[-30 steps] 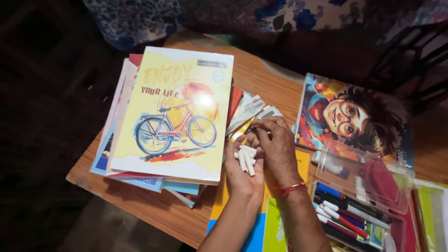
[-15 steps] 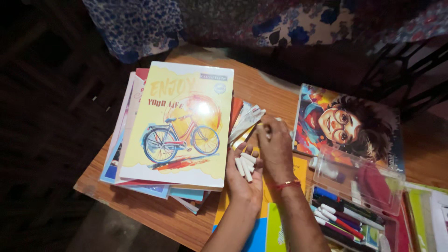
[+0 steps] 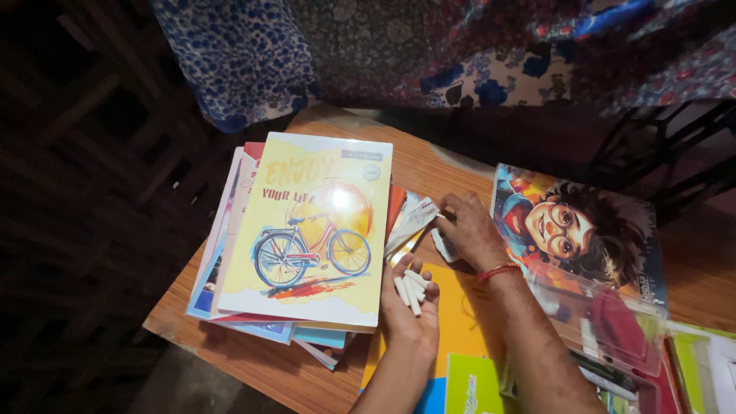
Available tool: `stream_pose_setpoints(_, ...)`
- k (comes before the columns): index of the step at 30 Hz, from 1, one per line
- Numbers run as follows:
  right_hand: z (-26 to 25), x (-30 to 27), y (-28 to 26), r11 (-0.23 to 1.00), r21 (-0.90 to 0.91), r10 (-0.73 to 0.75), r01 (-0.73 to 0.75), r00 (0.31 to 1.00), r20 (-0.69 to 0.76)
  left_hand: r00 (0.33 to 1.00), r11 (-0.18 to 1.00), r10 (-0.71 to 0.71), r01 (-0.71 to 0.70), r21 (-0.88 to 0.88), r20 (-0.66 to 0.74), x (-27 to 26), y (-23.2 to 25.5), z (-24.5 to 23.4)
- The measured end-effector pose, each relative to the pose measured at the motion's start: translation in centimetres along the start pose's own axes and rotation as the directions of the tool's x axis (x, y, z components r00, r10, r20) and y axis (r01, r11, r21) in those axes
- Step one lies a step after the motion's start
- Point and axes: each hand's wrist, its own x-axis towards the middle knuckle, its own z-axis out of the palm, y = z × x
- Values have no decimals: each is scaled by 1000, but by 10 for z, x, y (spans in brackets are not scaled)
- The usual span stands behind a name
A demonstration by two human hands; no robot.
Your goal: The person sorts markers, pens, and white sticks from a desk and places them into a clear plastic pencil case. They arrange the items to fit inside the case before closing the lid.
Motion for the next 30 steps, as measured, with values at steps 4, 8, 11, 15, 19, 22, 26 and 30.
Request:
stream_pose_setpoints(4, 6, 5, 14, 873, 240, 432, -425, 901, 24, 1000, 1000, -3, 3, -16, -11, 2, -4, 4)
stream_pose_setpoints(8, -1, -14, 7, -385, 881, 472, -276, 761, 445, 999, 999, 34, -34, 17, 6, -2, -4, 3)
stream_pose_setpoints(11, -8, -45, -27, 23, 895, 396, -445, 826, 401, 999, 998, 40, -38, 57, -32, -5, -5, 3)
stream_pose_setpoints(15, -20, -56, -74, 175, 907, 398, -383, 870, 290, 998, 993, 59, -56, 100, -27, -7, -1, 0)
stream_pose_setpoints(19, -28, -59, -100, 707, 515, 469, -484, 867, 170, 998, 993, 64, -65, 99, 6, -4, 1, -7)
stream_pose_setpoints(22, -26, -62, -103, 749, 461, 455, -476, 875, 166, 998, 993, 57, -60, 100, 37, 1, 3, -11)
stream_pose_setpoints(26, -20, -66, -101, 699, 497, 501, -515, 848, 174, 997, 990, 68, -72, 118, 35, 0, 3, -12)
stream_pose_setpoints(30, -7, -65, -83, 809, 421, 424, -411, 903, 67, 997, 990, 64, -68, 123, 32, -6, 3, -11)
